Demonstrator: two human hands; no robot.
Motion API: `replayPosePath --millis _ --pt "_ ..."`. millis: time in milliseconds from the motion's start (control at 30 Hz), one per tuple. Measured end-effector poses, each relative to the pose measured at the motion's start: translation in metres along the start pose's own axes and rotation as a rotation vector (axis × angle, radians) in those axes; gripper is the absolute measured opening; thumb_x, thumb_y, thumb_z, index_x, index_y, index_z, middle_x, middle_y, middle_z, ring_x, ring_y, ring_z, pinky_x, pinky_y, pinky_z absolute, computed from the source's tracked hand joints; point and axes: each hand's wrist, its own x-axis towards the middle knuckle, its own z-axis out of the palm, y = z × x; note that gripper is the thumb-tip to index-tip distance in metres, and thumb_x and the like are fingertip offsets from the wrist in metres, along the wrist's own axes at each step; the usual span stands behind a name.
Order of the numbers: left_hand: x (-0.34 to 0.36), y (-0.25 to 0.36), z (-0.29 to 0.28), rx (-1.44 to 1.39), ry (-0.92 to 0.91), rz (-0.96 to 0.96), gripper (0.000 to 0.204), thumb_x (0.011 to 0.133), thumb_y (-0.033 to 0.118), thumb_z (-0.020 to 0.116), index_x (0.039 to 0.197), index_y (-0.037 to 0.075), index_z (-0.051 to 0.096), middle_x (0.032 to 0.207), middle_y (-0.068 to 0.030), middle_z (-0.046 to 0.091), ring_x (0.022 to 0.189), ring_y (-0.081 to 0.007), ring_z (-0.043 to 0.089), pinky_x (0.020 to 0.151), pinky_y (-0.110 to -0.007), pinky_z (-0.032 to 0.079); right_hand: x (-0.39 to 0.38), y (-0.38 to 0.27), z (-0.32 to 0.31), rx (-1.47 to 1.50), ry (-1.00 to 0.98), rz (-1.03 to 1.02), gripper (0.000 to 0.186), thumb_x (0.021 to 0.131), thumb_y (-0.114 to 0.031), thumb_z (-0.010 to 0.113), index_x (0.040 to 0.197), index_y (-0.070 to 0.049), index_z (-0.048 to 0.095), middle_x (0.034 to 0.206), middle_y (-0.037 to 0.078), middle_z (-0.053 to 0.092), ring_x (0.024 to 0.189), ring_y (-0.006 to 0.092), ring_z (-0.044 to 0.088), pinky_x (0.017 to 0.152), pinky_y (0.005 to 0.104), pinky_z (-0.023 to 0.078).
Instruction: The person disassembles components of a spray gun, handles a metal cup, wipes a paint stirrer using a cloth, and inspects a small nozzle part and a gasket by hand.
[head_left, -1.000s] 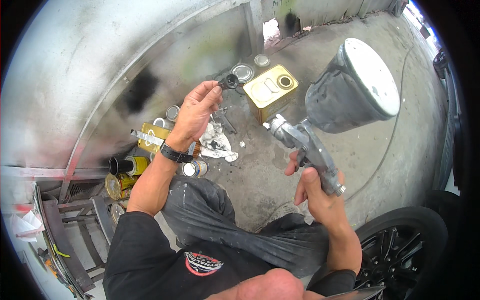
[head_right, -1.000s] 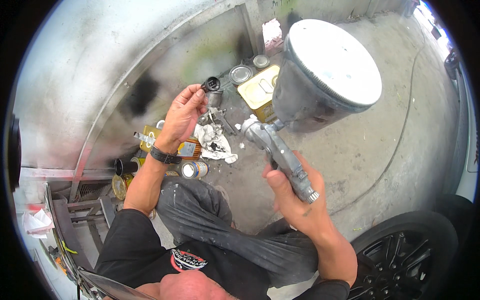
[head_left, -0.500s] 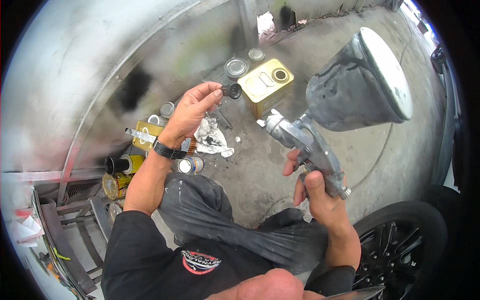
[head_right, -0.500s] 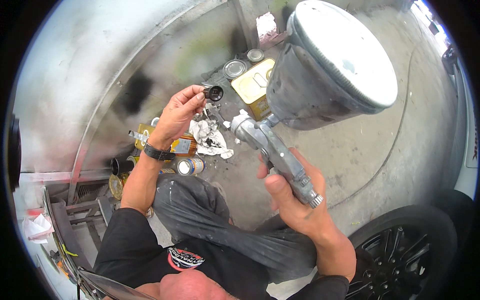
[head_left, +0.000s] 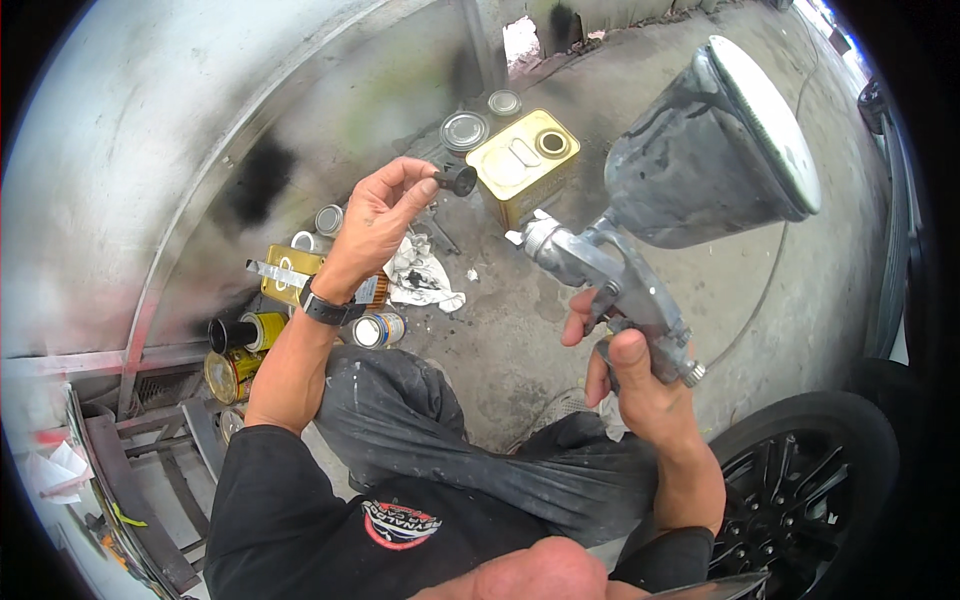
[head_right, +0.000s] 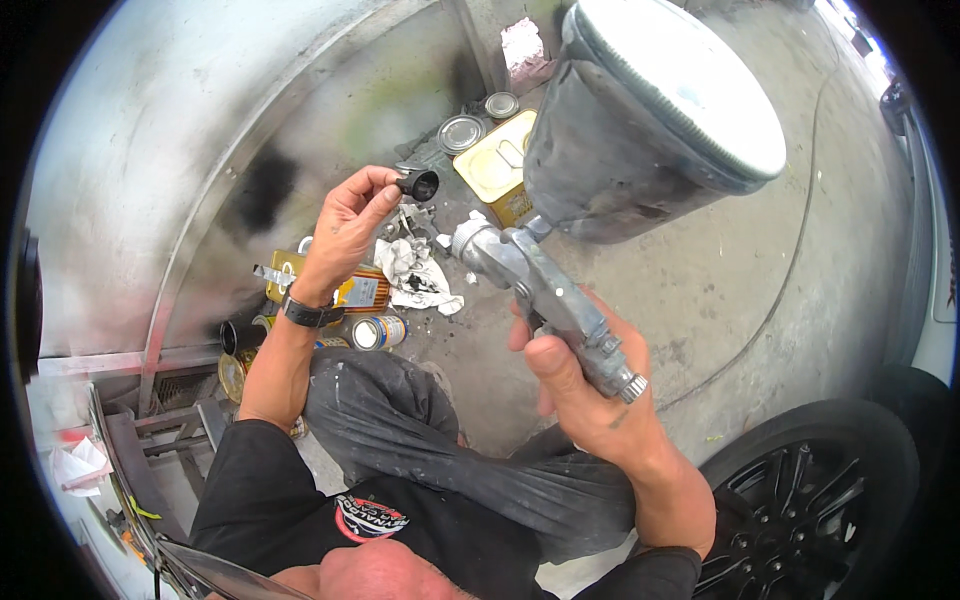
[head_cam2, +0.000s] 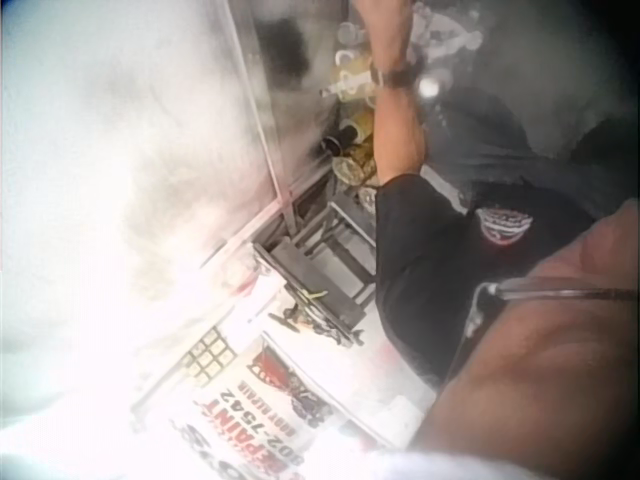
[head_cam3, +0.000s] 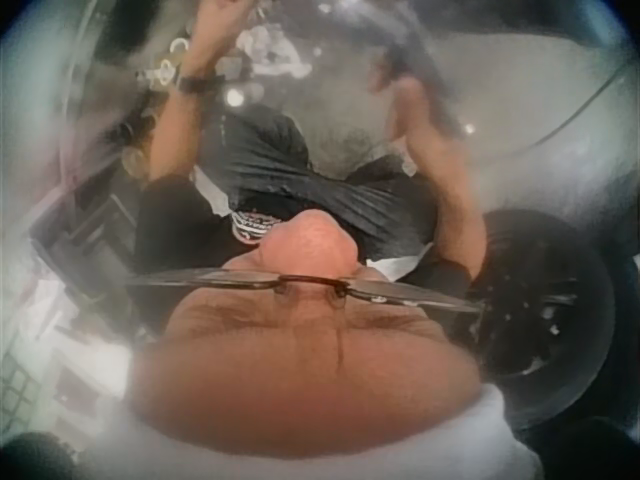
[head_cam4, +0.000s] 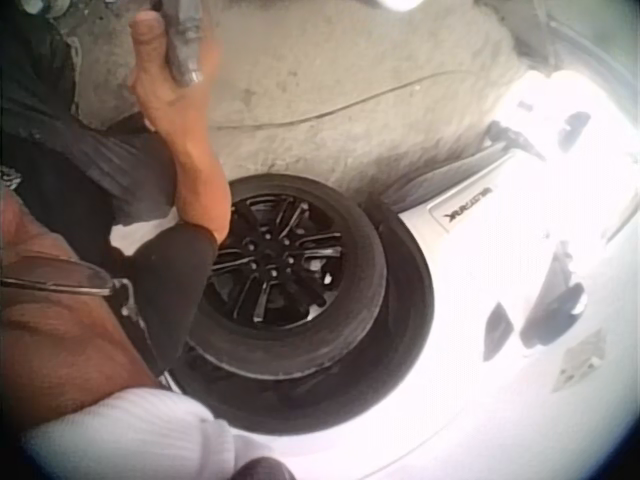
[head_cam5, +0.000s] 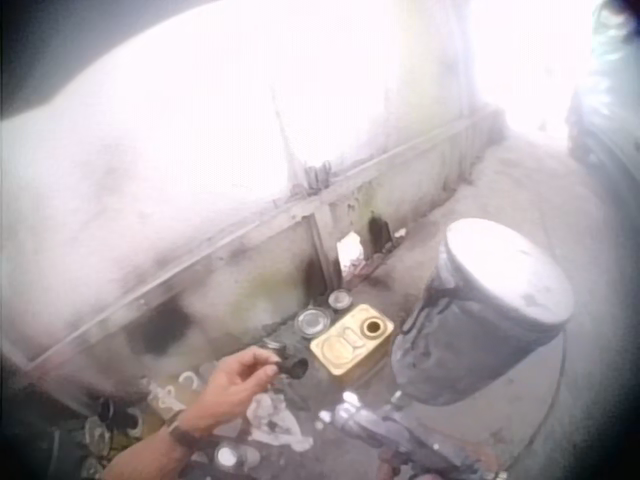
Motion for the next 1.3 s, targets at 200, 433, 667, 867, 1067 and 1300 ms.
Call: replayPosePath --millis 200,433,667,867,1067,1300 --pt "-0.001 0.002 0.001 -0.007 -0.017 -0.018 0.014 0.098 0.016 0.063 0.106 0.005 0.065 0.093 0.0087 0.059 0.084 0.0008 0.048 0.074 -0.016 0.040 0.002 -0.001 0.000 -0.030 0.019 0.011 0.055 0.094 -0.046 0.064 0.119 0.003 0.060 0.089 0.005 0.064 0.052 0.0077 0.053 0.047 0.0223 0.042" --pt "-0.002 0.006 0.001 -0.002 0.007 -0.012 0.015 0.098 0.017 0.064 0.106 0.005 0.064 0.091 0.0085 0.058 0.082 0.0002 0.048 0.073 -0.017 0.039 0.012 0.001 -0.007 -0.154 0.107 0.018 0.066 0.098 -0.059 0.046 0.114 0.004 0.056 0.085 0.012 0.062 0.043 0.0127 0.051 0.039 0.0234 0.038" --pt "0.000 -0.006 -0.012 -0.375 -0.014 -0.214 0.016 0.098 0.019 0.062 0.110 0.009 0.063 0.090 0.0035 0.061 0.082 -0.0069 0.054 0.073 -0.023 0.044 0.006 0.003 -0.001 -0.161 0.137 0.006 0.065 0.099 -0.057 0.046 0.120 0.003 0.057 0.092 0.013 0.064 0.044 0.0117 0.053 0.041 0.0228 0.038" --pt "-0.001 -0.003 -0.012 -0.438 -0.014 -0.263 0.016 0.097 0.022 0.064 0.108 0.010 0.065 0.089 0.0048 0.062 0.084 -0.0057 0.056 0.073 -0.022 0.043 0.002 -0.001 0.004 -0.222 0.081 -0.058 0.069 0.096 -0.060 0.050 0.121 0.003 0.057 0.091 0.011 0.065 0.045 0.0104 0.054 0.042 0.0225 0.037" --pt "-0.002 -0.001 -0.010 -0.364 -0.012 -0.240 0.018 0.096 0.024 0.067 0.106 0.009 0.067 0.087 0.0068 0.062 0.080 -0.0026 0.054 0.070 -0.020 0.041 0.006 0.000 -0.001 -0.187 0.124 -0.040 0.069 0.094 -0.061 0.053 0.119 0.004 0.058 0.088 0.010 0.064 0.045 0.0100 0.054 0.042 0.0225 0.036" --pt "-0.002 -0.001 -0.011 -0.296 -0.031 -0.238 0.019 0.096 0.023 0.067 0.106 0.007 0.067 0.085 0.0062 0.061 0.076 -0.0024 0.051 0.069 -0.019 0.039 0.000 -0.006 0.000 -0.074 0.071 0.012 0.051 0.093 -0.043 0.068 0.113 0.004 0.061 0.084 0.004 0.063 0.052 0.0062 0.052 0.048 0.0212 0.041"
